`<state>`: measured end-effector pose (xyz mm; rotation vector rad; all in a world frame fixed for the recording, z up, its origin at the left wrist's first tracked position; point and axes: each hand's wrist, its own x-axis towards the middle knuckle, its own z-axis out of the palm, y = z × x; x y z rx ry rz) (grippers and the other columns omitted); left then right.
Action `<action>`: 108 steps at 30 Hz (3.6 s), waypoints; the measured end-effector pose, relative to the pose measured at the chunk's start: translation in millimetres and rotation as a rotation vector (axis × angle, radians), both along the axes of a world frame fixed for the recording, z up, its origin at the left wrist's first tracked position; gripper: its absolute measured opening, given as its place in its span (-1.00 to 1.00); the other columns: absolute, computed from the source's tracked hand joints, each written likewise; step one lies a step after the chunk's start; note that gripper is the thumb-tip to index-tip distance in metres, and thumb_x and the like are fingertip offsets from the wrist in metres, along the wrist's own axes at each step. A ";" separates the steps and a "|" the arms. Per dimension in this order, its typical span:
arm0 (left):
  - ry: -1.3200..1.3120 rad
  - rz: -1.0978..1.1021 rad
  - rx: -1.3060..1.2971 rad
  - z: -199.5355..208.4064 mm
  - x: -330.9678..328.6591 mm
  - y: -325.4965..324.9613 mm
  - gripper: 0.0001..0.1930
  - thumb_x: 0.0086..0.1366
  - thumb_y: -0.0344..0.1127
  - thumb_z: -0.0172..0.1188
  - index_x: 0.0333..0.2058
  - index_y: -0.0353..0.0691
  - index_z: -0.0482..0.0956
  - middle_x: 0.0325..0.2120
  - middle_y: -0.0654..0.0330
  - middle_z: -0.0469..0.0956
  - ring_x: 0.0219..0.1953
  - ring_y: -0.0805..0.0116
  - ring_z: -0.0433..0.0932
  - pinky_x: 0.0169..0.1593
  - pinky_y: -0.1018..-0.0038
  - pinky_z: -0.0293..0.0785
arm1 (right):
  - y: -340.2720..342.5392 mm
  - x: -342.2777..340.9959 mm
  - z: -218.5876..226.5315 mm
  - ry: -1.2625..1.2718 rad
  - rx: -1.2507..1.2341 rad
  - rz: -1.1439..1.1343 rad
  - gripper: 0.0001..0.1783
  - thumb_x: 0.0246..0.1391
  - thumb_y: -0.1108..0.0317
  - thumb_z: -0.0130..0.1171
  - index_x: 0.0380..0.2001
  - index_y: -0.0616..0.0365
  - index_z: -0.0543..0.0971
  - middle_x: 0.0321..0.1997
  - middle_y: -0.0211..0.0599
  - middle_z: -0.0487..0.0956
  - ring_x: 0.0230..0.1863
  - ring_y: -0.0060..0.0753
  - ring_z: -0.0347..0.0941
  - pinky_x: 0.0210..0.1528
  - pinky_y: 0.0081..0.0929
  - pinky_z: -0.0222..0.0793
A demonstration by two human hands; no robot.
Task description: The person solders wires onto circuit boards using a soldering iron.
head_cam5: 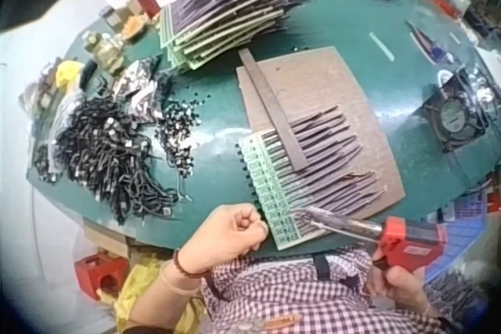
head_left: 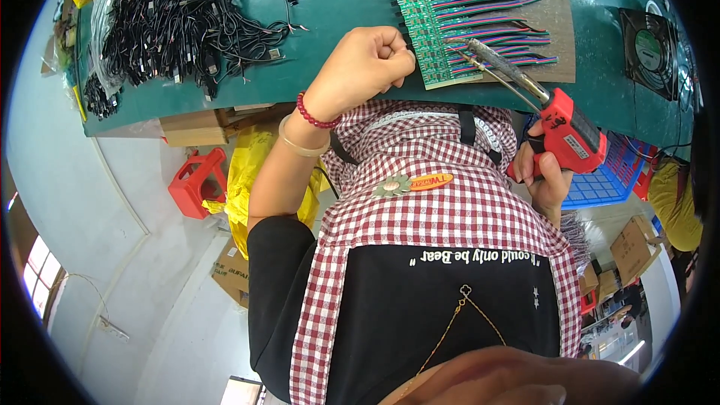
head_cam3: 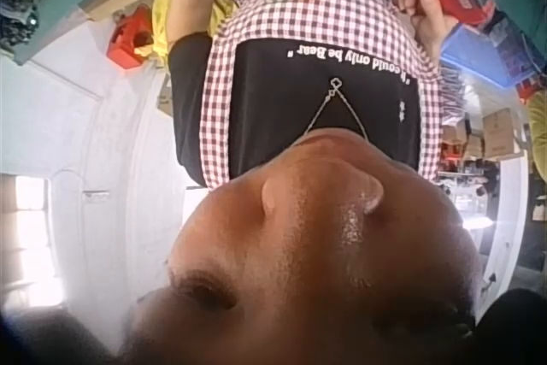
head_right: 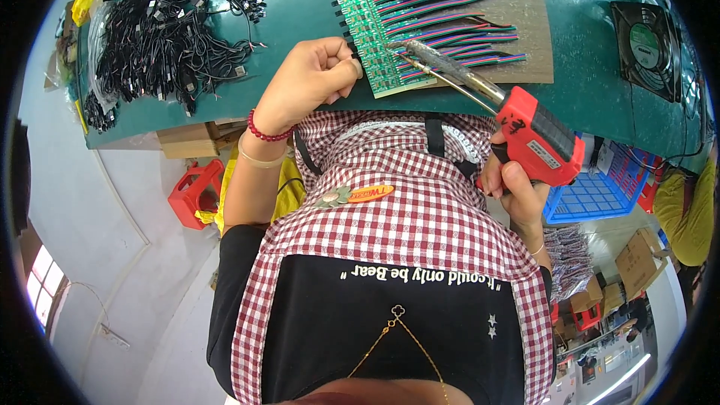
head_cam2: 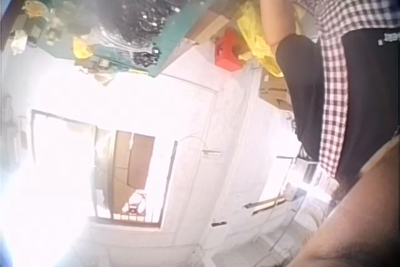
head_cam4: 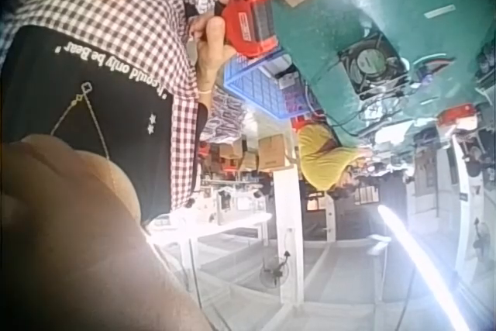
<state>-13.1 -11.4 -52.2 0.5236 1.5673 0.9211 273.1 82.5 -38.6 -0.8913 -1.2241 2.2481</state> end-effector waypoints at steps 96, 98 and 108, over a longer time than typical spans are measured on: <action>-0.042 0.035 0.058 -5.7 14.6 -11.0 -0.92 0.12 -0.43 0.04 -0.53 -0.26 0.42 -0.65 0.32 0.44 -0.65 0.72 0.25 -0.60 0.76 0.09 | 1.3 15.7 -20.6 -0.092 0.068 0.141 -0.43 0.03 -0.01 0.10 -0.15 0.31 0.30 -0.74 -0.32 0.34 -0.78 -0.59 0.18 -0.68 -0.65 0.12; -0.045 0.038 0.055 -4.7 15.1 -10.7 -0.92 0.12 -0.43 0.04 -0.53 -0.27 0.42 -0.66 0.32 0.44 -0.65 0.72 0.25 -0.59 0.76 0.10 | 1.3 13.7 -21.1 -0.080 0.085 0.155 -0.45 0.03 0.01 0.10 -0.17 0.31 0.30 -0.73 -0.32 0.33 -0.78 -0.59 0.17 -0.69 -0.65 0.12; -0.034 0.079 0.096 -9.4 16.1 -11.3 -0.87 0.06 -0.43 0.08 -0.61 -0.32 0.41 -0.70 0.30 0.44 -0.65 0.67 0.31 -0.59 0.69 0.19 | -1.9 11.1 -16.0 -0.128 0.111 0.132 -0.49 0.02 0.02 0.11 -0.28 0.31 0.31 -0.72 -0.30 0.34 -0.76 -0.59 0.19 -0.69 -0.66 0.11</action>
